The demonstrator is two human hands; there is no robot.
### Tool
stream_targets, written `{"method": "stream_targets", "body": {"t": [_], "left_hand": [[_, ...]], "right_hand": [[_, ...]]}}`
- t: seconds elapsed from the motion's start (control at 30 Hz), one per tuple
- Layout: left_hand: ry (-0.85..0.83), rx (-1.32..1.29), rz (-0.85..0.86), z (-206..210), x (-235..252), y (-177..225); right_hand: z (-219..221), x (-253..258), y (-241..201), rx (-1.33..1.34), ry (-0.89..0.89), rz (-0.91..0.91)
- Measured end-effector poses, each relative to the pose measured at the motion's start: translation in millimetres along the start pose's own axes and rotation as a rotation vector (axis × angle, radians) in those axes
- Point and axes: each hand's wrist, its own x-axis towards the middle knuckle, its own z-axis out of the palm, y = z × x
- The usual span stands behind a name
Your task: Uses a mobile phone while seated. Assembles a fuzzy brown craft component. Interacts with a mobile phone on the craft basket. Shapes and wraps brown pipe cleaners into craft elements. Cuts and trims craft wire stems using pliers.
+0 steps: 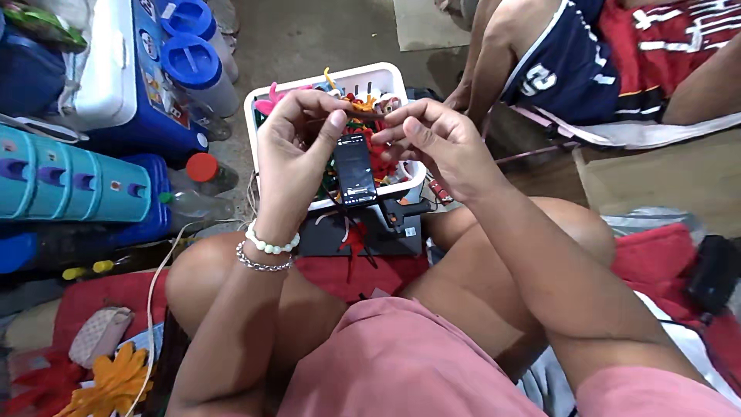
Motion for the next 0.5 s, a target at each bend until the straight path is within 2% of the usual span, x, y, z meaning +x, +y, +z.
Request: {"method": "stream_targets", "body": {"t": [0.03,0.13,0.23,0.33,0.5], "left_hand": [[-0.035,0.040,0.017,2.4,-1.9,-0.5],[-0.086,0.137,0.011,8.7,-13.2,5.7],[-0.065,0.032,-0.083,13.6,-16.0,9.3],[-0.050,-0.124,-0.226,17.7,-22.0,10.4],[-0.012,-0.192,-0.340,24.4,-19.6,3.4]], "right_hand": [[0.9,-0.4,-0.1,-0.048,0.055,-0.059],[-1.5,0.0,0.2,-0.429,0.178,-0.355],[1.8,-2.0,-4.7,-0.587,0.145,-0.546],[12.7,-6.7,-4.1,-0.616,0.080,-0.569],[23.7,-10.0,4.3,-0.566,0.167,-0.467]]}}
